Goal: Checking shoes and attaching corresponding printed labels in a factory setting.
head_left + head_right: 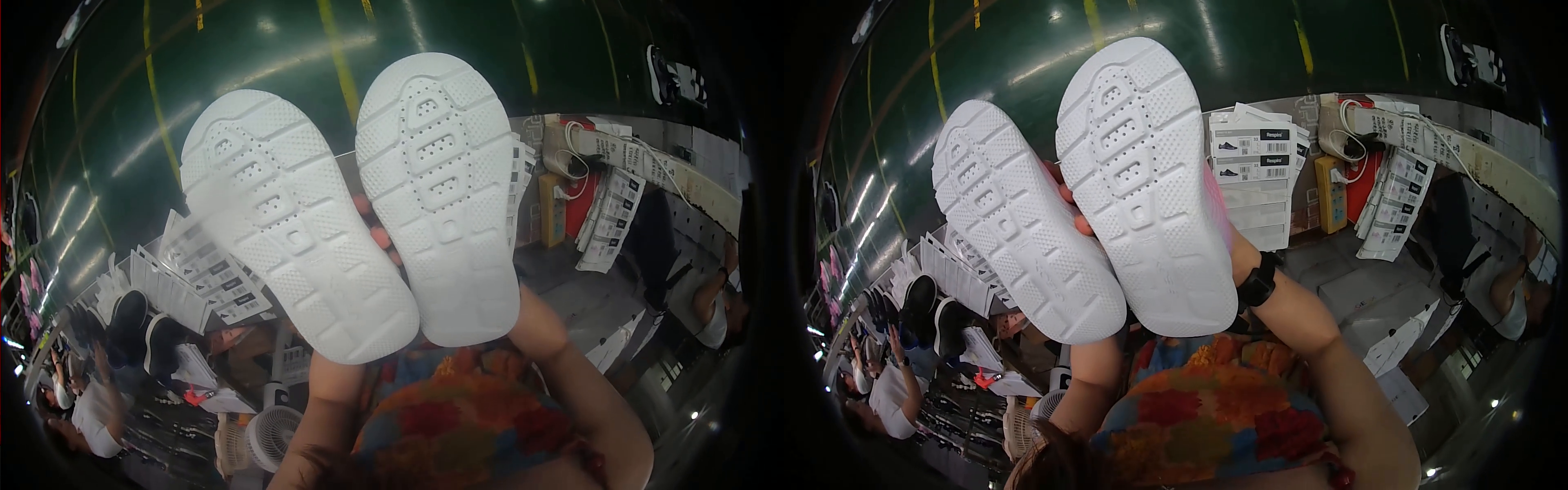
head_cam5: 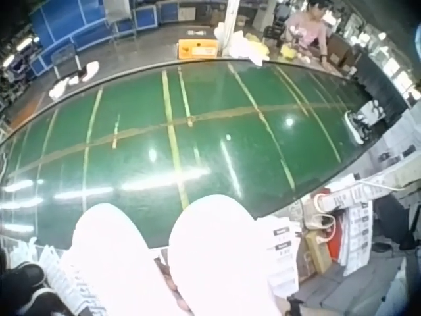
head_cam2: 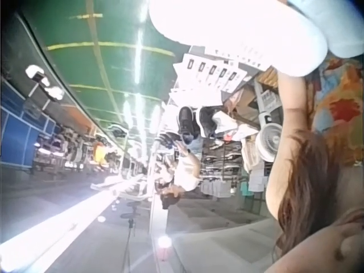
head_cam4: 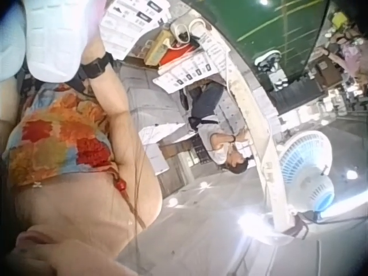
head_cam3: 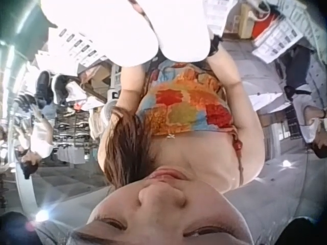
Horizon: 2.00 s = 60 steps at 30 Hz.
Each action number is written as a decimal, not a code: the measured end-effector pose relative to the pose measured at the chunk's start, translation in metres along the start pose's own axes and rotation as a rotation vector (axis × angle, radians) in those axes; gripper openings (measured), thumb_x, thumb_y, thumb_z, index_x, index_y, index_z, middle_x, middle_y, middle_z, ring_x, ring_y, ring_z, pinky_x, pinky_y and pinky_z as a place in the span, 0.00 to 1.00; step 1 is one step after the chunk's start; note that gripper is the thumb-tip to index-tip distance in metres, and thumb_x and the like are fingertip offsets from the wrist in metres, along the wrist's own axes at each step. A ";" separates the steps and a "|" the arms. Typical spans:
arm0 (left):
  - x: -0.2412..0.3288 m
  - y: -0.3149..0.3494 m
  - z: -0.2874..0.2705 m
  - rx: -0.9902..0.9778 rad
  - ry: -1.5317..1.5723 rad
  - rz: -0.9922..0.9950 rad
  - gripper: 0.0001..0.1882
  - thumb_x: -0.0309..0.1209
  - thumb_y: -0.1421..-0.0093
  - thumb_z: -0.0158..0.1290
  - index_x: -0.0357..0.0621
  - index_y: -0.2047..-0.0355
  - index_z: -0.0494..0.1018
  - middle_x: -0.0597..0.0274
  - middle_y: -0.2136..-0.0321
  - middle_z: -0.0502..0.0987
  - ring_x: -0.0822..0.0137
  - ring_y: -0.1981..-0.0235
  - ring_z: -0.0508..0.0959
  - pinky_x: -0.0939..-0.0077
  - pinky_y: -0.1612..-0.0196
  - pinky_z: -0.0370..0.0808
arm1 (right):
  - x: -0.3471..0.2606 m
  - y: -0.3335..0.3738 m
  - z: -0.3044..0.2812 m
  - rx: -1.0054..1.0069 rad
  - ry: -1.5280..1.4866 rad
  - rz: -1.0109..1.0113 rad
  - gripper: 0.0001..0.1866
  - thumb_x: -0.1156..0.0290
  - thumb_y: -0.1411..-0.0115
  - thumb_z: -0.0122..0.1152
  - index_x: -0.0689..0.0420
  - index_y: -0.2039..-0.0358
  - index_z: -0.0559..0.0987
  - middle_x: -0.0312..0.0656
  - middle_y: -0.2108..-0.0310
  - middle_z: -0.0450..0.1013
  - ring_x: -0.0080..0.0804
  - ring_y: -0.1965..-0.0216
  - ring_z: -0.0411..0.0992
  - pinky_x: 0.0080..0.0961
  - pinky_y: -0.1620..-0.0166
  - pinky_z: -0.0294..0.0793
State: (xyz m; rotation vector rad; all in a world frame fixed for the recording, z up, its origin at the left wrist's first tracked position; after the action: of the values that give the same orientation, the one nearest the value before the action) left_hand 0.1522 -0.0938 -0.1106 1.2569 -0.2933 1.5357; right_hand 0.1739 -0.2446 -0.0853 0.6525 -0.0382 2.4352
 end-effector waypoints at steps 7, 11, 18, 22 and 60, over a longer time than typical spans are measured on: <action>-0.003 -0.056 -0.057 -0.028 0.236 -0.122 0.32 0.44 0.33 0.42 0.35 0.36 0.54 0.48 0.51 0.74 0.52 0.51 0.76 0.61 0.48 0.76 | -0.042 0.020 -0.027 0.562 0.640 -0.403 0.24 0.71 0.34 0.51 0.59 0.37 0.63 0.49 0.43 0.68 0.35 0.45 0.71 0.33 0.43 0.73; -0.021 -0.134 -0.033 -0.043 -0.436 0.195 0.26 0.23 0.39 0.49 0.36 0.39 0.63 0.53 0.49 0.73 0.61 0.50 0.74 0.72 0.46 0.71 | -0.119 -0.008 -0.053 0.588 1.343 -0.885 0.22 0.82 0.43 0.53 0.62 0.45 0.69 0.44 0.54 0.74 0.29 0.59 0.74 0.26 0.54 0.75; -0.023 -0.096 0.000 0.022 -1.374 0.461 0.24 0.26 0.38 0.49 0.33 0.41 0.65 0.47 0.46 0.73 0.59 0.49 0.76 0.70 0.49 0.72 | -0.038 0.103 -0.021 0.449 2.107 -0.806 0.15 0.70 0.42 0.58 0.59 0.55 0.75 0.50 0.60 0.75 0.50 0.56 0.72 0.39 0.52 0.71; -0.050 0.028 0.060 -0.081 -1.046 0.453 0.17 0.25 0.38 0.50 0.36 0.48 0.72 0.51 0.52 0.77 0.63 0.53 0.77 0.71 0.50 0.72 | -0.029 0.246 -0.009 0.672 2.100 -0.857 0.08 0.74 0.43 0.61 0.59 0.63 0.78 0.45 0.69 0.75 0.44 0.65 0.74 0.33 0.62 0.74; -0.234 0.248 0.262 -0.317 -1.136 0.693 0.05 0.22 0.50 0.64 0.37 0.74 0.79 0.48 0.66 0.81 0.61 0.71 0.81 0.74 0.70 0.76 | -0.203 0.389 0.102 1.284 2.707 -0.471 0.25 0.50 0.32 0.42 0.58 0.58 0.79 0.53 0.80 0.74 0.55 0.73 0.75 0.45 0.67 0.73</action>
State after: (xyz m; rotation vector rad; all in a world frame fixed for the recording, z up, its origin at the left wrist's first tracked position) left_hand 0.0599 -0.5139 -0.0918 1.7393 -1.7715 1.0417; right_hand 0.1389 -0.6912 -0.0412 -2.0335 2.1032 0.6880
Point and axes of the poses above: each hand's wrist, its own y-axis away from the middle knuckle, its own z-axis out of the palm, x = y × z, the point moved 2 cm from there along -y, towards the middle knuckle
